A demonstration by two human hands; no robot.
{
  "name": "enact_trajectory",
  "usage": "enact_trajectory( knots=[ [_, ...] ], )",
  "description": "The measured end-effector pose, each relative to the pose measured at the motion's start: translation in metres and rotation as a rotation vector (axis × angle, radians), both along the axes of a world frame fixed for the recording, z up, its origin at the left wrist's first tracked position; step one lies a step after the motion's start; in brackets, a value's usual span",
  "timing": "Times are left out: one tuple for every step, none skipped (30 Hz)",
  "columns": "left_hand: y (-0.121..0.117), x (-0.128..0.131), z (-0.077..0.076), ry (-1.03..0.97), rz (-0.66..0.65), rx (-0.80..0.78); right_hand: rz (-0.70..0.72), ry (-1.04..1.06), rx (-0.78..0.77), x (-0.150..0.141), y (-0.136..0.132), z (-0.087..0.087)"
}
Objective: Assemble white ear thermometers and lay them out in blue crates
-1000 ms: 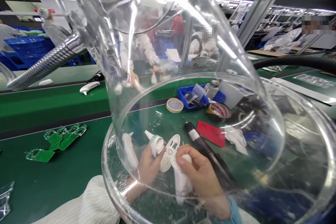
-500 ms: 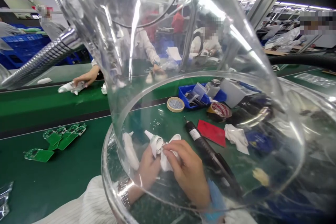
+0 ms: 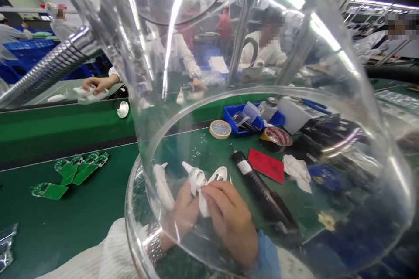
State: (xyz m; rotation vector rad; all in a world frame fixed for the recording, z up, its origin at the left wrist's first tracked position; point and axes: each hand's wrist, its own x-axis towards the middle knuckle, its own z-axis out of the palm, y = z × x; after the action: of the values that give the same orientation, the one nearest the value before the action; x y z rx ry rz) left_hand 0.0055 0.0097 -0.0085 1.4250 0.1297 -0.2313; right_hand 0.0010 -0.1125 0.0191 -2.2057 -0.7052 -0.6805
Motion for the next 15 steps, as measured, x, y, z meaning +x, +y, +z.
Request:
enact_trajectory(
  knots=[
    [0.000,0.001,0.000,-0.014,0.019,0.014,-0.002,0.001,-0.021,0.001,-0.001,-0.001],
    [-0.001,0.002,0.000,-0.032,0.039,0.037,-0.002,0.006,-0.039,0.002,-0.002,-0.001],
    [-0.001,0.002,0.000,-0.044,0.053,0.056,0.002,0.018,-0.053,0.002,-0.002,-0.002],
    [-0.001,0.002,0.000,-0.051,0.055,0.072,0.010,0.033,-0.066,0.002,-0.003,-0.002],
    [-0.002,0.003,0.000,-0.053,0.047,0.082,0.012,0.045,-0.071,0.002,-0.004,-0.002],
    [-0.002,0.003,0.000,-0.053,0.036,0.087,0.002,0.056,-0.067,0.001,-0.005,-0.001],
    [-0.003,0.003,0.000,-0.052,0.027,0.088,-0.021,0.071,-0.053,-0.001,-0.007,0.001],
    [-0.003,0.003,0.000,-0.053,0.023,0.084,-0.052,0.089,-0.029,-0.002,-0.009,0.004],
    [-0.003,0.003,0.001,-0.057,0.023,0.080,-0.080,0.114,0.001,-0.003,-0.011,0.008],
    [-0.003,0.004,0.001,-0.067,0.027,0.075,-0.108,0.139,0.036,-0.004,-0.013,0.011],
    [-0.003,0.004,0.001,-0.081,0.029,0.071,-0.128,0.168,0.070,-0.005,-0.014,0.015],
    [-0.002,0.005,0.001,-0.095,0.031,0.065,-0.134,0.196,0.095,-0.005,-0.015,0.018],
    [-0.002,0.005,0.001,-0.107,0.029,0.058,-0.126,0.214,0.114,-0.005,-0.015,0.020],
    [-0.001,0.005,0.000,-0.116,0.025,0.053,-0.117,0.219,0.129,-0.005,-0.015,0.021],
    [-0.001,0.005,0.000,-0.123,0.019,0.046,-0.108,0.214,0.139,-0.005,-0.013,0.022]
  ],
)
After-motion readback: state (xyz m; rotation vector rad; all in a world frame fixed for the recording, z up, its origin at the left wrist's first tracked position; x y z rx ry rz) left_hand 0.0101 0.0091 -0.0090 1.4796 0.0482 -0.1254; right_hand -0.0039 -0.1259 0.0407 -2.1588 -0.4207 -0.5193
